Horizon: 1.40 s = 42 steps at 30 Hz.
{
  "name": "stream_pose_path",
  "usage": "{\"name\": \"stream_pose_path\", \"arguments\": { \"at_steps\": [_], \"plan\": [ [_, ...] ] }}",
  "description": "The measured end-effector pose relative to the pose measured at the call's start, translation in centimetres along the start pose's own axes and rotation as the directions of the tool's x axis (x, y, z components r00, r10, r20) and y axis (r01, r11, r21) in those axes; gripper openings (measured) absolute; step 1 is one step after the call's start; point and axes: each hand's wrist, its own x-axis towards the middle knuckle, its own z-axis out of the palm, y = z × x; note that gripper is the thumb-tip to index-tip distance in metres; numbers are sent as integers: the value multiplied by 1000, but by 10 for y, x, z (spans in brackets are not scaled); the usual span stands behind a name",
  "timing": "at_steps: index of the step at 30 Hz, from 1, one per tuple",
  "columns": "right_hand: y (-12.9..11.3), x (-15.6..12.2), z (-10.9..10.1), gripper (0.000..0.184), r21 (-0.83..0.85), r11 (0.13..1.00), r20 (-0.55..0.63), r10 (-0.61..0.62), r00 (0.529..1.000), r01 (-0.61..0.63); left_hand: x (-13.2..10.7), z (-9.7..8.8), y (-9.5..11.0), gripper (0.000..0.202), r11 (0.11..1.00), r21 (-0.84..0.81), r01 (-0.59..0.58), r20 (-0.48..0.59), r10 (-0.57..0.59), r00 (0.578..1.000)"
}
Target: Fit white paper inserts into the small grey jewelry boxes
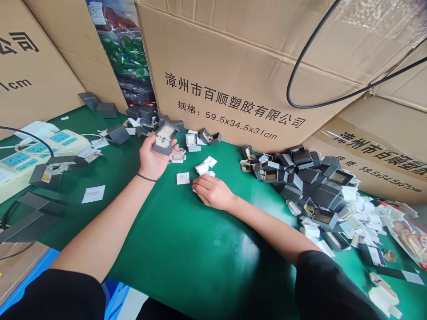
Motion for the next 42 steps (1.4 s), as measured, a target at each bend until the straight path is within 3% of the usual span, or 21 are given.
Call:
{"name": "stream_pose_path", "arguments": {
  "at_steps": [5, 9, 11, 14, 18, 21, 26, 33, 37, 42],
  "plan": [
    [6, 71, 17, 34, -37, 972, 122, 234, 964, -232, 5, -7, 22, 19, 997, -66, -30, -31, 28, 999],
    [9, 91, 21, 36, -82, 945, 175, 325, 929, -315, 10, -15, 43, 18, 993, -73, -93, -88, 86, 992],
    [0, 95, 21, 36, -100, 948, 146, 314, 938, -302, 12, -19, 55, 19, 989, -78, -123, -109, 115, 987],
    [-22, 106, 26, 37, -61, 983, 131, 179, 975, -172, 13, -25, 69, 21, 984, -81, -161, -126, 150, 981],
    [-43, 126, 40, 35, -2, 994, 173, 112, 979, -113, 13, -29, 71, 24, 987, -57, -150, -183, 137, 974],
    [-41, 125, 45, 29, -33, 992, 186, 124, 975, -120, 12, -25, 62, 23, 989, -104, -103, -161, 85, 983],
    [-17, 90, 36, 29, -53, 989, 147, 147, 978, -141, 4, -9, 39, 19, 996, -77, 47, -78, -53, 996],
    [-2, 71, 33, 30, -68, 908, 23, 417, 909, -414, -11, 6, 20, 19, 977, -18, 215, -29, -215, 976],
    [-2, 79, 25, 32, -3, 924, -78, 381, 921, -382, -6, -3, 31, 20, 981, -39, 189, -46, -191, 981],
    [33, 116, 9, 34, 51, 953, -124, 303, 945, -299, 9, -37, 66, 26, 983, -183, -30, -70, 18, 997]
  ]
}}
